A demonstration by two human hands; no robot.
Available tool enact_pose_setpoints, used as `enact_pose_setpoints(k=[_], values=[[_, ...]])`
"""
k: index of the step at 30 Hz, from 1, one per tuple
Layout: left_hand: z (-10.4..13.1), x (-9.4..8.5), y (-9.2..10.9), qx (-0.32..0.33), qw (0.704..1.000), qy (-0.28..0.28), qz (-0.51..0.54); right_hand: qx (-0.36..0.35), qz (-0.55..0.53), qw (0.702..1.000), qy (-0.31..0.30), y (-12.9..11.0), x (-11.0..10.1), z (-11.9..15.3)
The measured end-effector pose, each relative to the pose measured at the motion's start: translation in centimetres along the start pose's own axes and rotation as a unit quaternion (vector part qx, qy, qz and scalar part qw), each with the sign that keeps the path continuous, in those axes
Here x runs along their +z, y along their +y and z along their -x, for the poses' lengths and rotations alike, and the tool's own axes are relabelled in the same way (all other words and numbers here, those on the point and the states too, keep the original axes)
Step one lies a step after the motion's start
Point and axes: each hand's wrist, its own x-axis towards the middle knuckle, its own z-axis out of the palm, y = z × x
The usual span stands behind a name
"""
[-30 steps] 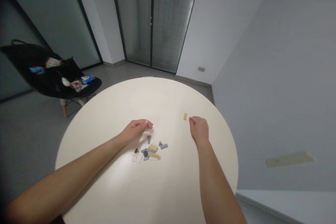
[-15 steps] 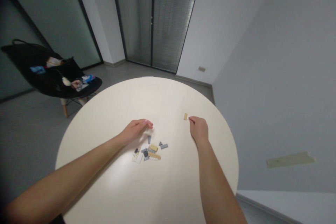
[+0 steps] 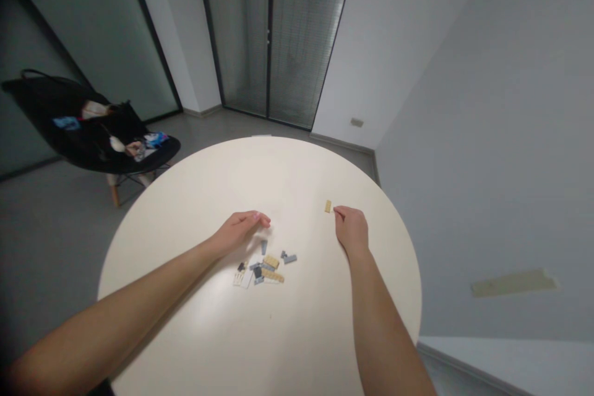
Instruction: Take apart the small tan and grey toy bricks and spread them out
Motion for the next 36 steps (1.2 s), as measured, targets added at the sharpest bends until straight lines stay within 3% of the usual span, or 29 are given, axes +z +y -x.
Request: enact_pose_setpoints(k=[6,11,17,23,36], values=[[0.1,-0.6,0.0,0.0,0.993,-0.049,-0.109,0.004,-0.011,1.0,-0.001,-0.2,-0.1,0.0],[1.2,-1.9,1.7,-0.004,0.943,-0.169,-0.288,0.037,-0.022,0.999,0.017,-0.5,-0.1,0.0],[1.8,-2.7,2.4,-0.018,0.911,-0.252,-0.325,0.082,-0.024,0.996,0.033,-0.9,-0.7,-0.1],[1.7,-2.8,2.1,0.01,0.898,-0.277,-0.343,0.143,-0.044,0.989,-0.005,-1.8,-1.6,0.1],[1.9,-2.2,3.1,0.026,0.884,-0.275,-0.378,0.04,-0.177,0.963,-0.197,-5.4,-2.4,1.2]])
